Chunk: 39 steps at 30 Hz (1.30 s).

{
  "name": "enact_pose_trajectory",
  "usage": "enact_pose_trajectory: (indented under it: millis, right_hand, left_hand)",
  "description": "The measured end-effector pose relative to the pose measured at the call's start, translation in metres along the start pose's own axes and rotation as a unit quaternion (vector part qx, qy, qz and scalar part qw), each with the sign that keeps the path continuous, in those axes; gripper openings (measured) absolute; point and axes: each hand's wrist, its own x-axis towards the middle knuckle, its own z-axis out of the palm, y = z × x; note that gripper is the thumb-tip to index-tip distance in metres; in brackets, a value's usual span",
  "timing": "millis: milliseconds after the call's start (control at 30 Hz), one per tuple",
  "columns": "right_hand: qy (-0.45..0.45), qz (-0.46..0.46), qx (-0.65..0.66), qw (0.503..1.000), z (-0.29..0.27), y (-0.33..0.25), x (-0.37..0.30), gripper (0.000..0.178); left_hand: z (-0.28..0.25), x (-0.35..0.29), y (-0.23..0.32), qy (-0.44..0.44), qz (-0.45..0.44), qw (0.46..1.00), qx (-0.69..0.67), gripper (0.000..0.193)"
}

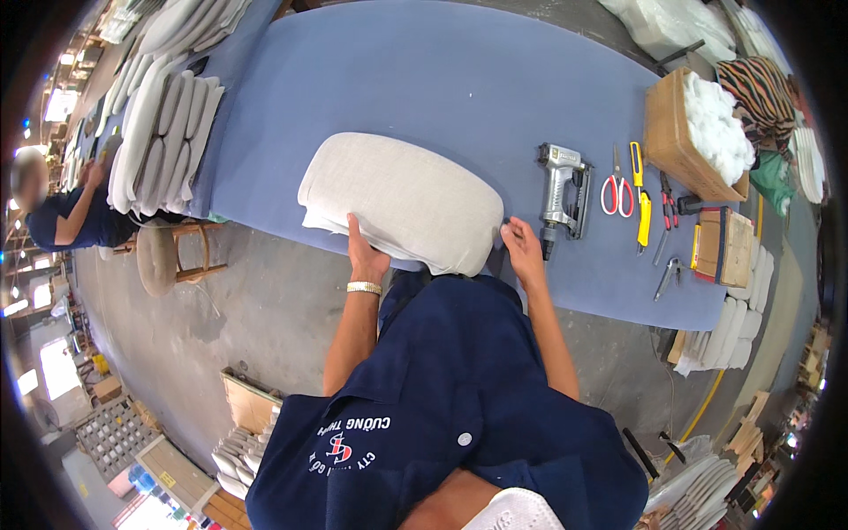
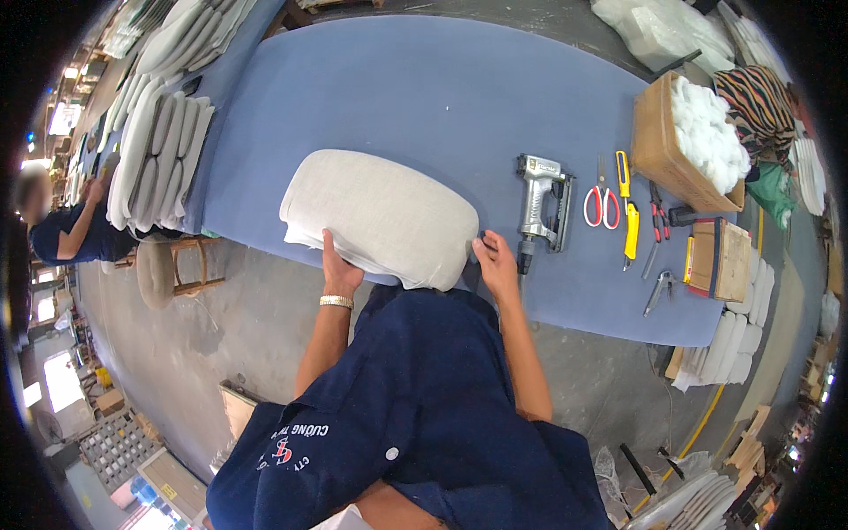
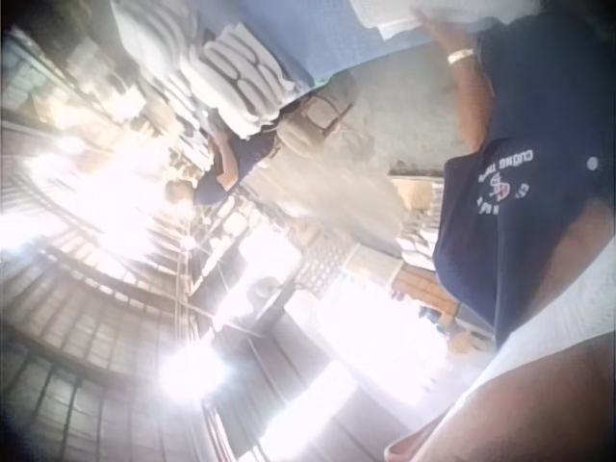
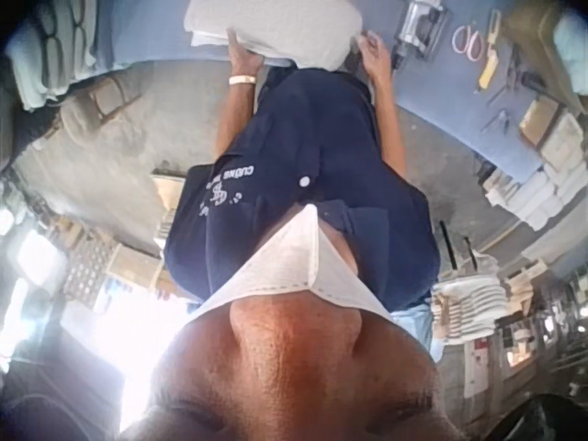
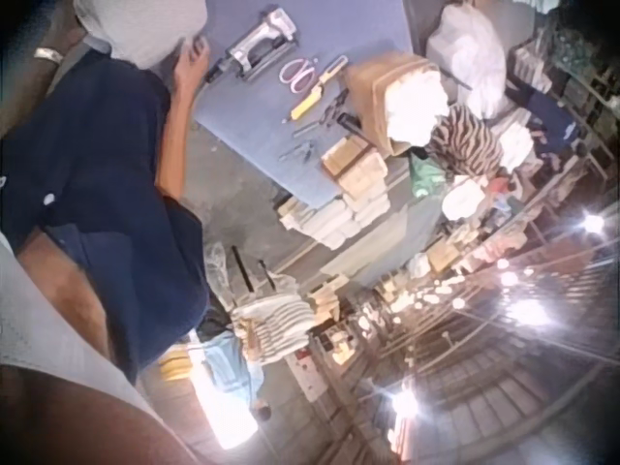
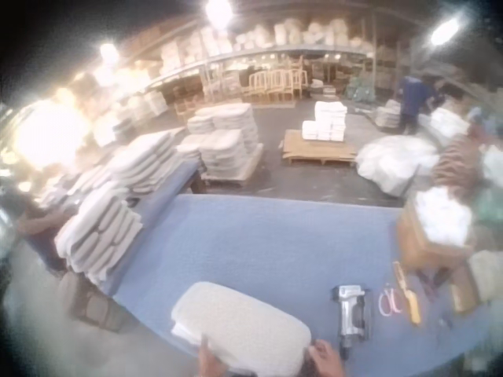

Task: The person staples fabric onto cushion cores using a pneumatic staple gun, trims excess fabric with a utility knife, and stacks the finished cushions. They handle multiple cushion cores and fabric pieces throughout the process.

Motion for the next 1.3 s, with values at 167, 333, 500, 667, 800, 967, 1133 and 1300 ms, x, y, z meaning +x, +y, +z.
enact_pose_trajectory:
  millis: [167,333,500,667,800,967,1133,1300]
  right_hand:
    - [-0.057,0.125,0.059,0.989,0.014,-0.036,0.059,0.064]
    - [-0.136,-0.010,0.102,0.985,0.028,-0.088,0.063,0.057]
    - [-0.178,-0.272,-0.084,0.942,0.033,-0.207,-0.033,0.060]
    - [-0.186,-0.368,-0.167,0.896,0.036,-0.216,-0.089,0.075]
    - [-0.232,-0.239,-0.226,0.916,0.034,-0.165,-0.066,0.078]
    - [-0.178,-0.258,-0.241,0.918,0.045,-0.138,-0.040,0.072]
    - [-0.166,-0.255,-0.148,0.941,0.051,-0.137,-0.011,0.076]
    - [-0.123,-0.244,-0.181,0.945,0.063,-0.130,0.001,0.084]
  left_hand:
    - [0.014,0.007,-0.008,0.086,0.009,0.996,0.005,0.088]
    - [0.036,0.010,-0.008,0.009,0.023,0.992,-0.125,0.083]
    - [0.056,0.031,0.005,-0.162,0.038,0.975,-0.145,0.073]
    - [0.081,0.068,-0.011,-0.203,0.030,0.979,0.004,0.062]
    - [0.111,0.035,-0.003,-0.130,-0.057,0.985,0.100,0.062]
    - [0.122,-0.005,-0.014,-0.128,0.010,0.973,0.191,0.071]
    - [0.146,-0.019,-0.012,-0.185,0.139,0.926,0.298,0.069]
    - [0.160,-0.018,-0.019,-0.189,0.196,0.889,0.368,0.072]
